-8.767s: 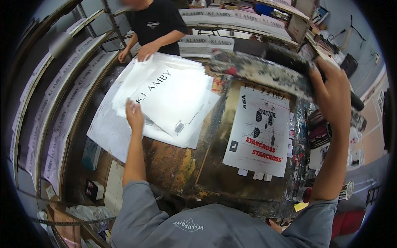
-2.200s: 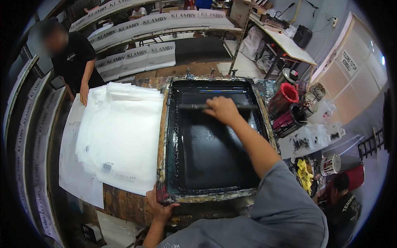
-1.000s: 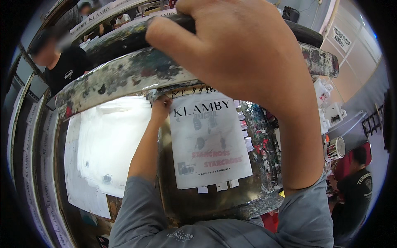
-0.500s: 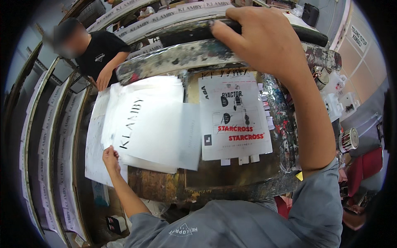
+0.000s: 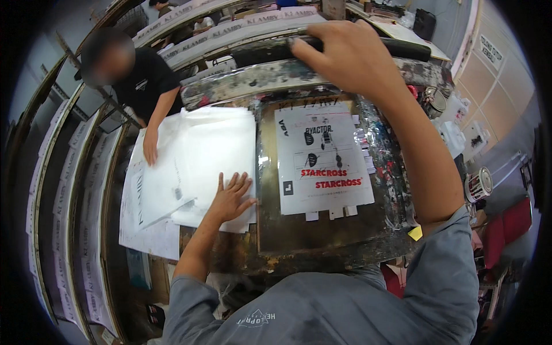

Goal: The person performs screen printing on white paper sheets. They place a sheet under a screen, pull a squeegee across to apply ink, lift the screen, and remove the printed sheet. This cycle repeats continuously throughout the clip.

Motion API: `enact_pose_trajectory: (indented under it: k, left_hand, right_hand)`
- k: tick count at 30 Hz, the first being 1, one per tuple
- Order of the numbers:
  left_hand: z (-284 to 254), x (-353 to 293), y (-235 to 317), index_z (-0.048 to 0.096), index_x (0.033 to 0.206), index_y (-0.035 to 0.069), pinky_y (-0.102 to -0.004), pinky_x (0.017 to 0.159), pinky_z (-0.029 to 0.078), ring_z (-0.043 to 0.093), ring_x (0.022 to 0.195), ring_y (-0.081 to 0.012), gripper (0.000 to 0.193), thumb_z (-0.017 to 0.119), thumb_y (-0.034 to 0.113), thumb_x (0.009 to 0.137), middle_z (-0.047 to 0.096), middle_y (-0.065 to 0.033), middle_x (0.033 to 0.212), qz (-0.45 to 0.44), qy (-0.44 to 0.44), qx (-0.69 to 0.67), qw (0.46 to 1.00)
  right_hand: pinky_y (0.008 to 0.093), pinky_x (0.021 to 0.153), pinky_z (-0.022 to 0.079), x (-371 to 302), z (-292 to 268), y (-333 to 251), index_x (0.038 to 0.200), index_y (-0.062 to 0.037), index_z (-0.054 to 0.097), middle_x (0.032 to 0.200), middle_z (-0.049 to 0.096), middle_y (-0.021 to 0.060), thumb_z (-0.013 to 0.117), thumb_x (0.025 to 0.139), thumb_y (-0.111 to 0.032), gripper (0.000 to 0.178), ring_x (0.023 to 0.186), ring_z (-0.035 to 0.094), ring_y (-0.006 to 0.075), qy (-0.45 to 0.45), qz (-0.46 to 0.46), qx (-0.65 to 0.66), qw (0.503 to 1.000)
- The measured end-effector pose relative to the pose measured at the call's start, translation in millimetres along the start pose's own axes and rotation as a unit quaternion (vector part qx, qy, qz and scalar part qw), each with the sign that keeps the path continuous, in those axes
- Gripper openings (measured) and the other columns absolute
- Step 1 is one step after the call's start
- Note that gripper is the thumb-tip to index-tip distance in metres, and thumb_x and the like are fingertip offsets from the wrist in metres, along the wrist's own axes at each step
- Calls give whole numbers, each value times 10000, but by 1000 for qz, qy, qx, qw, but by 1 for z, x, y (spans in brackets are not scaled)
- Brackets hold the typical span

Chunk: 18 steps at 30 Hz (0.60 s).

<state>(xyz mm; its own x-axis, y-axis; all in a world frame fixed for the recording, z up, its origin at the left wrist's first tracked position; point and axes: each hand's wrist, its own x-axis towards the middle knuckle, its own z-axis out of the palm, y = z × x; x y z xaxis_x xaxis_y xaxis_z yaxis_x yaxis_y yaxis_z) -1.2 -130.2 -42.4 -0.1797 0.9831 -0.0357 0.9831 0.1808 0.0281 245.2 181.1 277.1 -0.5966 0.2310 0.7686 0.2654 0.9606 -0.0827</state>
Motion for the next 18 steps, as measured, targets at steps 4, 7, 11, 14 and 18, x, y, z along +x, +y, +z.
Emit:
enact_pose_trajectory:
  k: [4,7,11,14,18]
  left_hand:
    - [20,74,65,439,1665,108,-660,1323,13,212,1655,-406,720,494,551,1099,342,-130,1764,51,19,-62,997]
    - [39,145,136,447,1656,97,-647,1326,49,213,1651,-424,720,490,553,1101,332,-151,1765,83,56,-114,988]
    - [53,206,208,495,1620,87,-656,1321,85,258,1631,-434,703,477,560,1101,378,-169,1735,123,116,-105,980]
    - [56,215,237,528,1595,74,-663,1317,96,283,1619,-432,705,462,573,1101,403,-171,1720,127,113,-112,979]
    - [52,218,263,560,1561,50,-663,1314,115,308,1607,-414,693,497,557,1093,431,-171,1697,122,104,-168,973]
  right_hand:
    - [510,804,533,3,0,3,908,4,767,804,721,223,605,959,-455,490,780,706,415,-28,-17,-48,998]
    - [513,803,542,7,4,7,871,8,763,847,742,208,592,953,-472,516,763,709,412,-11,-14,-51,999]
    - [499,689,540,20,7,16,734,-10,752,724,723,203,591,931,-477,532,662,713,387,-3,-22,-26,999]
    - [511,622,542,25,0,20,785,6,747,653,706,187,568,968,-418,495,608,708,364,12,-50,-35,998]
    - [544,658,576,19,-17,11,702,50,706,679,676,214,499,1036,-301,527,628,690,394,18,-90,-6,996]
